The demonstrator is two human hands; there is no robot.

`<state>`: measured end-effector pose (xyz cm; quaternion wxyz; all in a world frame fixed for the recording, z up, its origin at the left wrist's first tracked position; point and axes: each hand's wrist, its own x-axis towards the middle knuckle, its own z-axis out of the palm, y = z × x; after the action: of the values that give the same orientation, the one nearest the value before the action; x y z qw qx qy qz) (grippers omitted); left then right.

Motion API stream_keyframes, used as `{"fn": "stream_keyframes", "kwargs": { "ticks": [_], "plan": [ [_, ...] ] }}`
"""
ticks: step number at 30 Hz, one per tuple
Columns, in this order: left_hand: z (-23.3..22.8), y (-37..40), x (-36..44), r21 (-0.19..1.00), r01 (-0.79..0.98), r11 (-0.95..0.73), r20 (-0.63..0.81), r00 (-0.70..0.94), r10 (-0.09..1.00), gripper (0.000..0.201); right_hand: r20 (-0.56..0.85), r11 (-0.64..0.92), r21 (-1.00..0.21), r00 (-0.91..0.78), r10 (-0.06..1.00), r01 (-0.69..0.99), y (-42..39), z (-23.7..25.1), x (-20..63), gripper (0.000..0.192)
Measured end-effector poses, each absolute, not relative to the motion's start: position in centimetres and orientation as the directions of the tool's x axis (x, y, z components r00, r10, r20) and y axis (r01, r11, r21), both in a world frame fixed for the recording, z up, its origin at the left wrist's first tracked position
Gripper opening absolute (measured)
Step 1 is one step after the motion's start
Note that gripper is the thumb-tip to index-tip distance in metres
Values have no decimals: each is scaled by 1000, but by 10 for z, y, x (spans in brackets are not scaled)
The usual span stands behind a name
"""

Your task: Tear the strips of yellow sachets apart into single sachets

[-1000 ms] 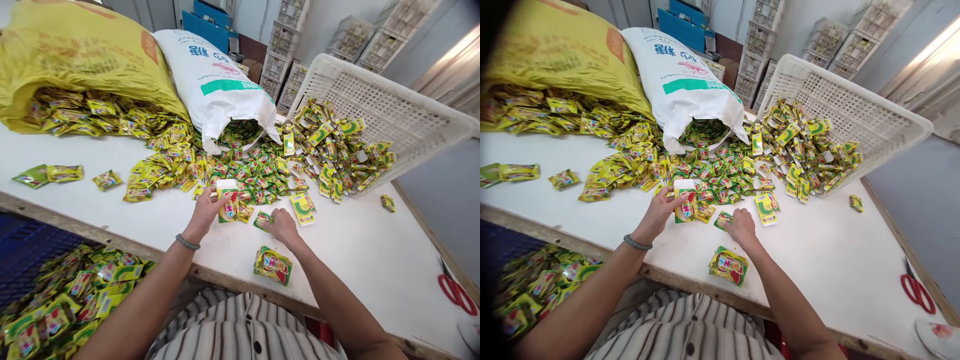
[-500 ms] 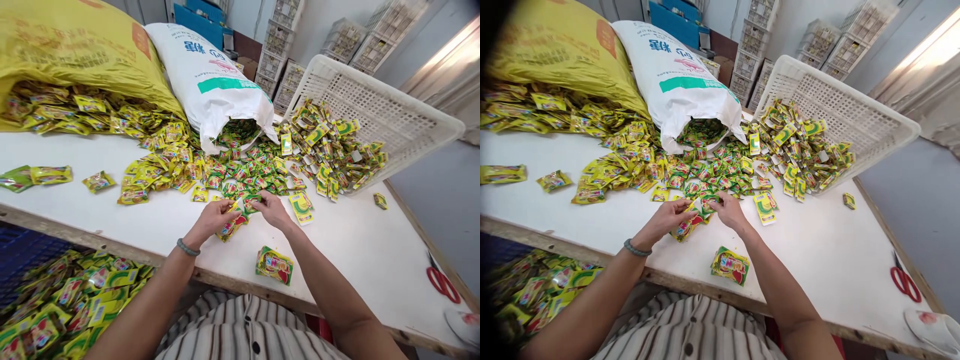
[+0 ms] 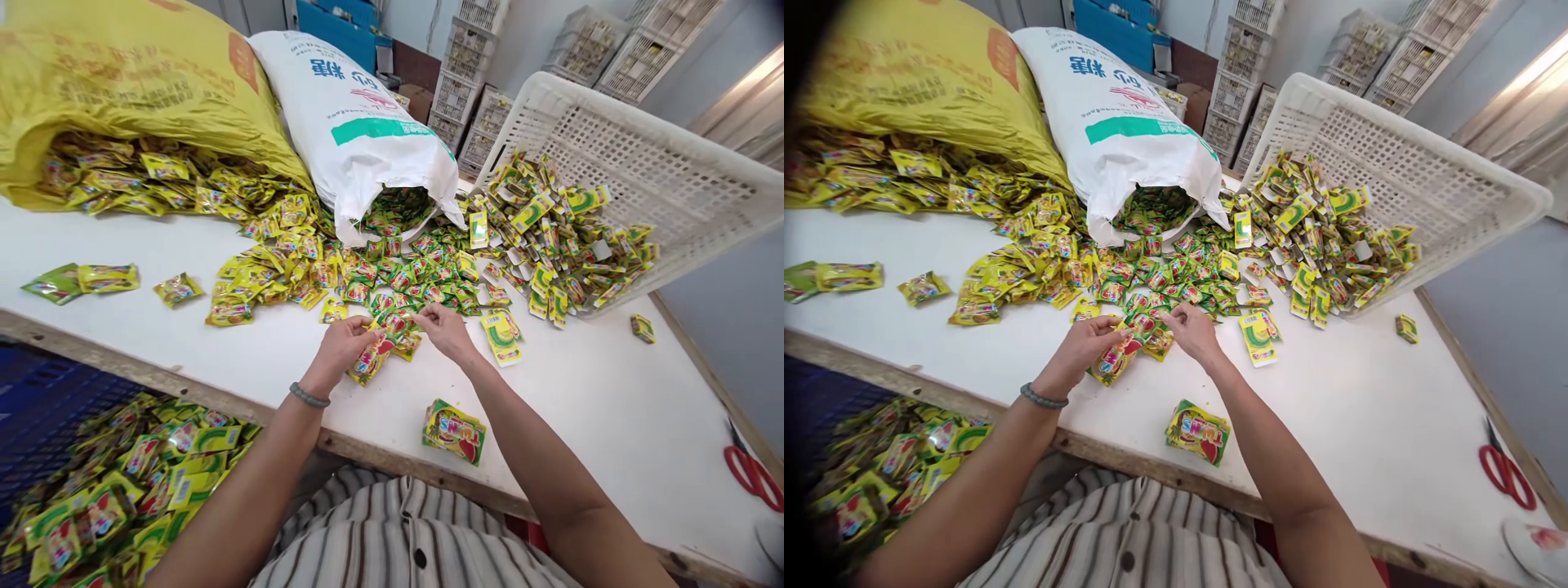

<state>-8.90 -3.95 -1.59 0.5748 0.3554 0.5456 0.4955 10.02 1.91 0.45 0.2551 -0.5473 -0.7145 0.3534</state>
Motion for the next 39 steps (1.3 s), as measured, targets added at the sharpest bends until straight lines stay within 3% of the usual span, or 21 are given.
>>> {"fn": "stream_keyframes", "kwargs": {
  "ticks": [3, 5, 7, 9, 12, 14, 16, 19, 24, 30, 34, 39],
  "plan": [
    [-17, -38, -92, 958, -151, 245, -267, -146, 953, 49, -24, 204, -560, -262, 965, 803, 14, -11, 103, 32],
    [-18, -38, -92, 959, -126, 255, -275, -174, 946, 49, -48, 242, -506, -307, 951, 828, 10, -20, 107, 34],
    [-18, -38, -91, 947, -138, 291, -313, -181, 932, 54, -76, 203, -548, -290, 954, 811, 7, -24, 116, 32],
    [-18, -39, -87, 936, -150, 320, -342, -159, 926, 61, -87, 106, -674, -221, 971, 731, 4, -24, 129, 28],
    [-18, -40, -78, 942, -54, 331, -335, -97, 937, 59, -54, 26, -905, -174, 983, 424, -3, -16, 152, 27],
    [-16, -38, -68, 945, 87, 315, -313, -40, 949, 54, 5, 58, -966, -204, 979, 254, -7, -8, 164, 32],
    [-12, -33, -55, 936, 226, 269, -287, 46, 957, 49, 80, 141, -951, -221, 972, 274, -11, 1, 173, 31],
    [-2, -25, -36, 933, 324, 156, -223, 182, 958, 43, 129, 240, -838, -249, 960, 490, -13, 9, 183, 24],
    [4, -14, -13, 914, 404, -16, -121, 309, 943, 42, 89, 278, -771, -336, 938, 573, -11, 3, 201, 13],
    [-8, -12, -3, 792, 577, -199, -34, 367, 930, 40, 13, 261, -720, -363, 932, 643, -12, -8, 207, 7],
    [-12, -10, -5, 783, 576, -235, -7, 385, 923, 39, 95, 258, -801, -311, 946, 541, -11, -10, 202, 4],
    [-16, -10, -7, 866, 472, -165, -41, 396, 918, 44, 145, 195, -938, -189, 971, 285, -10, -17, 190, 20]
  ]
}}
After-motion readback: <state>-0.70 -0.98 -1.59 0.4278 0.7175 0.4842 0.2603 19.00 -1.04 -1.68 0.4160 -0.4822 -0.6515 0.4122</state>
